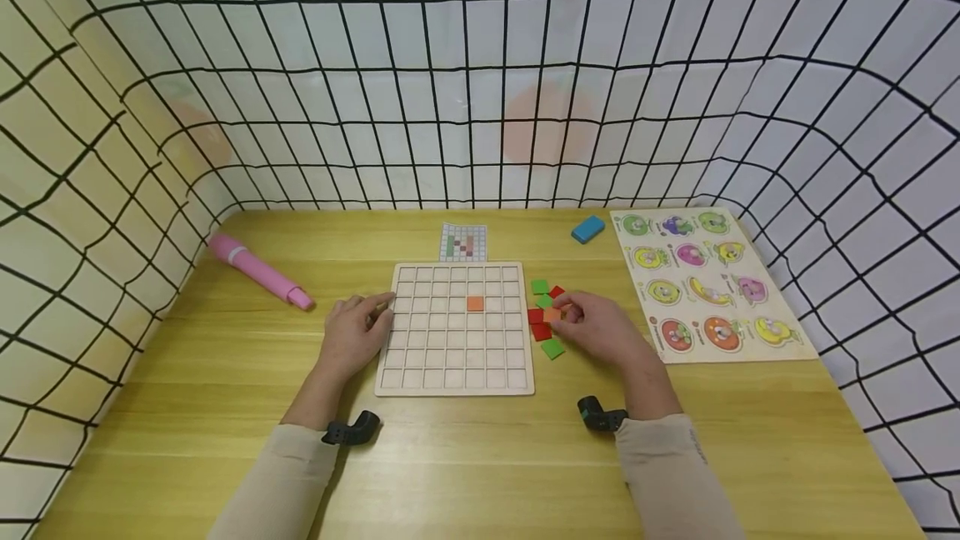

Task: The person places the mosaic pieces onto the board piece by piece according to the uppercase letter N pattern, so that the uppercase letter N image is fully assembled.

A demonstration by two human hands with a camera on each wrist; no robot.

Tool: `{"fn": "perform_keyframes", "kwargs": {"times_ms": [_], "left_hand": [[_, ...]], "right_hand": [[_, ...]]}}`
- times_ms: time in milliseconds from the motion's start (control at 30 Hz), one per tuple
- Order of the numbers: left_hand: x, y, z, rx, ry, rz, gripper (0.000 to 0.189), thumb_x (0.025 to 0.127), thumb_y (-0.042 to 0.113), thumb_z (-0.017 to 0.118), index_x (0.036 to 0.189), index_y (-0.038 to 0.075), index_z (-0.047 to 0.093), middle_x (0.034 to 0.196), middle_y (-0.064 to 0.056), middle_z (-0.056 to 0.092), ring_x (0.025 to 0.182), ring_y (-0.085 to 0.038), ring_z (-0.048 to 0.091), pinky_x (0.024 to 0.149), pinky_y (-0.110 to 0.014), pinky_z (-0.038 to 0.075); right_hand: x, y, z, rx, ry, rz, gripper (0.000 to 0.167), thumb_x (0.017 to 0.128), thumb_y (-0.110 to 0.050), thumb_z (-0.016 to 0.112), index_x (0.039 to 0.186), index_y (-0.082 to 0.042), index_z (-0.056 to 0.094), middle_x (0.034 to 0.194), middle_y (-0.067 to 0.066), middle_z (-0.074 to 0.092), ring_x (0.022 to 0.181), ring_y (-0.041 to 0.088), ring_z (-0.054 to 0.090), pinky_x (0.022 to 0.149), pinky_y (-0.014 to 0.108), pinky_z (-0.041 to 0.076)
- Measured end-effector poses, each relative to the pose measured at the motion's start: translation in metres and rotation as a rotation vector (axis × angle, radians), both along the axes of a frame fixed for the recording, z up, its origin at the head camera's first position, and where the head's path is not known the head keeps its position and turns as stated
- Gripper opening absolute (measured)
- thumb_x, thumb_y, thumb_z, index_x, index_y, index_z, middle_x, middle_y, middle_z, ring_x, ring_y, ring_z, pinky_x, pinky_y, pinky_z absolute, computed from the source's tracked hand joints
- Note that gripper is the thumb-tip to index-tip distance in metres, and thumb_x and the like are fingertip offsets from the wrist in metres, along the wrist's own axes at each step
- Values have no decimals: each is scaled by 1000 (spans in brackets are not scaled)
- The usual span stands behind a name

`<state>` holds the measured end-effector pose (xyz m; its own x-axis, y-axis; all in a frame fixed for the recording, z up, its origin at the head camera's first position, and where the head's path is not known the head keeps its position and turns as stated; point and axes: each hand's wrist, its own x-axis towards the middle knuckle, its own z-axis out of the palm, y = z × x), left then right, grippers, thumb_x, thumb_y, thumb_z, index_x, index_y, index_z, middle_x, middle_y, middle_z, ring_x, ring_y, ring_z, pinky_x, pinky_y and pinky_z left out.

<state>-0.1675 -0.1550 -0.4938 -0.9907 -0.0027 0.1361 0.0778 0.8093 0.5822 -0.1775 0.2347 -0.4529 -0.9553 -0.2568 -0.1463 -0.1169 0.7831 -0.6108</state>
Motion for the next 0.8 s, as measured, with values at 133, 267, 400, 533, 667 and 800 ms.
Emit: {"fn": "perform_keyframes", "kwargs": {"times_ms": [133,267,400,533,667,800], "left_hand": [[0,0,-1,-6,-1,-2,38,100,33,58,135,22,68,115,-11,69,104,-32,52,93,-49,35],[0,0,-1,-3,-1,0,38,100,33,58,135,22,68,115,-11,69,105,-32,52,94,-50,35],[0,0,1,-1,-1,0,37,101,32,58,135,22,68,114,-12,69,105,-32,52,95,-50,36],[1,1,2,-2,-5,-1,37,101,32,58,136,22,67,115,-12,69,105,-32,53,94,-49,36],[1,1,2,-5,-4,-1,38,101,32,58,135,22,67,116,-12,69,104,-32,52,93,-49,36],[1,1,2,-6,2,0,37,100,32,58,135,22,68,115,-12,69,104,-32,53,93,-49,36]], "right_hand": [[-1,-15,4,-11,1,22,27,97,-23,69,119,-9,68,84,2,60,74,17,52,70,30,42],[-2,-29,7,-38,-8,39,26,97,-24,70,119,-11,69,83,2,60,71,17,51,66,29,41],[-3,-41,8,-62,-9,60,28,96,-26,72,118,-11,69,83,2,59,70,17,50,63,27,40],[-4,-51,7,-63,-21,76,29,95,-29,72,119,-13,69,84,1,59,68,17,49,61,27,39],[-6,-62,5,-46,-40,80,30,95,-31,72,119,-15,68,84,0,60,69,16,50,62,28,39],[-7,-73,3,-66,-64,89,26,95,-28,70,118,-16,68,85,-1,60,72,17,52,66,29,41]]}}
